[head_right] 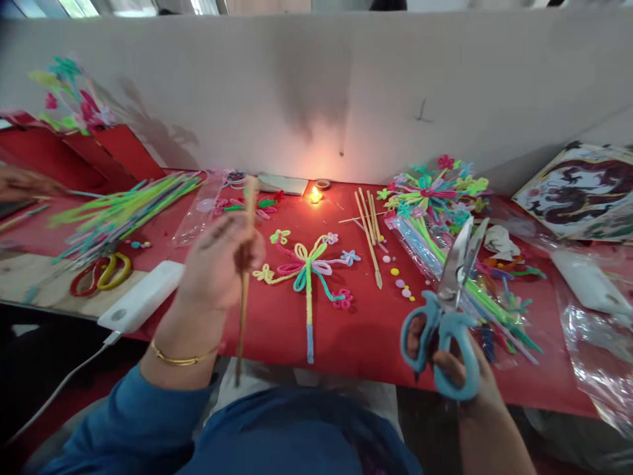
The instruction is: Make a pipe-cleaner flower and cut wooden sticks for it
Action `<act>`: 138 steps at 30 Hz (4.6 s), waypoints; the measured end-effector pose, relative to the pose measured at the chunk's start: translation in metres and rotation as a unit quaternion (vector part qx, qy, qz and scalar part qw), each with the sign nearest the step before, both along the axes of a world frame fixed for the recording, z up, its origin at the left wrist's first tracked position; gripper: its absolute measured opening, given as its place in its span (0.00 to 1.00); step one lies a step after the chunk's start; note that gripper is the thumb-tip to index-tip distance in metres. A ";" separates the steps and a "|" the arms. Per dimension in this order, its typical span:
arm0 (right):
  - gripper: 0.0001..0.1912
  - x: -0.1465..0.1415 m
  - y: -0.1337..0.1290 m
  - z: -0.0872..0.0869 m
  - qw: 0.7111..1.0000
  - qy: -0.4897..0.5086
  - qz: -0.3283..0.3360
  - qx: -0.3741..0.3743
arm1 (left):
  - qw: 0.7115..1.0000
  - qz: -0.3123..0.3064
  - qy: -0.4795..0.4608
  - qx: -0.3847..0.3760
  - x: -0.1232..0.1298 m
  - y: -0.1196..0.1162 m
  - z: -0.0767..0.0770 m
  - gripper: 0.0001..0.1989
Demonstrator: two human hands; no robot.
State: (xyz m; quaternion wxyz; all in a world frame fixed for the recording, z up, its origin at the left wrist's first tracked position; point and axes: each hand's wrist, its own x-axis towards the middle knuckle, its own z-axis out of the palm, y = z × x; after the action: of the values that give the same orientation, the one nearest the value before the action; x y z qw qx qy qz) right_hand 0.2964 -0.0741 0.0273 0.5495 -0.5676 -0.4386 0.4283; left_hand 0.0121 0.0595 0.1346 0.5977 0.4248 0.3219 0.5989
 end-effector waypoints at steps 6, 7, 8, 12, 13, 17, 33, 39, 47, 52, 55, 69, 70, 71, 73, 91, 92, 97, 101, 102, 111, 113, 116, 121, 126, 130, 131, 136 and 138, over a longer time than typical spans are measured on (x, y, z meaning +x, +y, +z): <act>0.30 -0.037 -0.018 -0.005 0.994 0.107 -0.020 -0.013 | 0.943 -0.245 0.170 -0.151 0.048 -0.030 -0.042 0.06; 0.34 -0.037 -0.023 -0.004 0.993 0.113 -0.007 -0.030 | 0.934 -0.262 0.179 -0.164 0.053 -0.034 -0.046 0.07; 0.38 -0.036 -0.029 -0.004 0.992 0.115 0.005 -0.052 | 0.928 -0.273 0.187 -0.171 0.057 -0.037 -0.048 0.08; 0.45 -0.027 -0.054 -0.002 0.990 0.099 0.024 -0.098 | 0.911 -0.300 0.223 -0.175 0.071 -0.043 -0.052 0.11; 0.45 -0.024 -0.059 -0.001 0.991 0.084 0.020 -0.103 | 0.907 -0.304 0.233 -0.174 0.074 -0.044 -0.052 0.11; 0.38 -0.017 -0.070 0.000 0.989 -0.023 0.022 -0.144 | 0.894 -0.325 0.266 -0.158 0.090 -0.051 -0.053 0.10; 0.38 0.011 -0.091 -0.004 0.949 -0.135 0.126 -0.257 | 0.807 -0.373 0.457 0.033 0.129 -0.074 -0.078 0.10; 0.34 0.019 -0.104 -0.014 0.960 -0.128 0.134 -0.208 | 0.790 -0.368 0.485 0.068 0.142 -0.083 -0.078 0.10; 0.28 0.023 -0.124 -0.034 0.962 -0.154 0.125 -0.187 | 0.768 -0.374 0.517 0.052 0.157 -0.094 -0.087 0.08; 0.26 0.024 -0.134 -0.039 0.965 -0.141 0.104 -0.193 | 0.753 -0.398 0.520 0.064 0.164 -0.099 -0.089 0.11; 0.26 0.024 -0.137 -0.037 0.967 -0.114 0.097 -0.207 | 0.734 -0.427 0.525 0.064 0.167 -0.100 -0.092 0.13; 0.28 0.019 -0.139 -0.045 0.967 -0.068 0.092 -0.226 | 0.717 -0.451 0.528 0.065 0.176 -0.109 -0.097 0.14; 0.27 0.019 -0.141 -0.047 0.967 -0.072 0.091 -0.227 | 0.716 -0.451 0.528 0.063 0.176 -0.108 -0.098 0.13; 0.27 0.020 -0.142 -0.048 0.967 -0.074 0.090 -0.227 | 0.715 -0.451 0.529 0.063 0.177 -0.108 -0.099 0.13; 0.26 0.020 -0.145 -0.050 0.967 -0.082 0.087 -0.224 | 0.712 -0.450 0.535 0.065 0.178 -0.108 -0.101 0.13; 0.27 0.046 -0.112 -0.035 0.882 -0.402 -0.066 -0.236 | 0.809 -0.481 0.295 -0.168 0.161 -0.106 -0.087 0.16; 0.25 0.049 -0.103 -0.033 0.872 -0.439 -0.065 -0.208 | 0.812 -0.479 0.281 -0.178 0.157 -0.105 -0.084 0.16; 0.20 0.057 -0.067 -0.030 0.812 -0.574 -0.060 -0.091 | 0.854 -0.443 0.200 -0.184 0.136 -0.100 -0.069 0.12; 0.20 0.069 -0.057 -0.029 0.789 -0.601 -0.074 -0.106 | 0.899 -0.381 0.132 -0.169 0.118 -0.091 -0.056 0.11; 0.21 0.072 -0.055 -0.026 0.790 -0.599 -0.078 -0.109 | 0.910 -0.362 0.122 -0.159 0.114 -0.087 -0.054 0.11; 0.18 -0.040 -0.011 0.021 0.941 -0.322 0.093 -0.036 | 0.988 -0.144 0.056 0.004 0.083 -0.040 -0.025 0.11; 0.19 -0.078 0.003 0.025 0.955 -0.251 0.157 0.008 | 0.996 -0.071 0.039 0.035 0.074 -0.029 -0.016 0.10; 0.18 -0.110 0.018 0.028 0.952 -0.224 0.207 0.034 | 0.997 0.025 0.017 0.066 0.054 -0.014 -0.009 0.10; 0.19 -0.117 0.025 0.021 0.914 -0.343 0.210 0.045 | 0.995 0.082 0.042 0.037 0.021 0.010 -0.038 0.11; 0.24 -0.112 0.026 -0.003 0.892 -0.414 0.183 -0.009 | 0.973 0.023 0.228 -0.029 0.004 0.019 -0.097 0.19; 0.25 -0.112 0.040 -0.014 0.888 -0.433 0.141 -0.057 | 0.936 0.008 0.353 0.015 -0.002 0.014 -0.121 0.16; 0.26 -0.112 0.044 -0.016 0.884 -0.441 0.140 -0.063 | 0.915 0.006 0.403 0.033 -0.002 0.011 -0.122 0.13; 0.25 -0.111 0.055 -0.019 0.874 -0.453 0.164 -0.063 | 0.778 -0.057 0.619 0.089 -0.001 -0.008 -0.125 0.12; 0.24 -0.108 0.058 -0.018 0.872 -0.455 0.168 -0.064 | 0.751 -0.098 0.640 0.125 0.000 -0.016 -0.126 0.14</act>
State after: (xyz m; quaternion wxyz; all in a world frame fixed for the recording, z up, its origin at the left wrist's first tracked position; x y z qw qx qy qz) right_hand 0.1888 -0.0163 0.0096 0.1714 -0.6511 -0.7009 0.2356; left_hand 0.0124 0.0440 0.0089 0.2487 0.8091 0.5080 0.1597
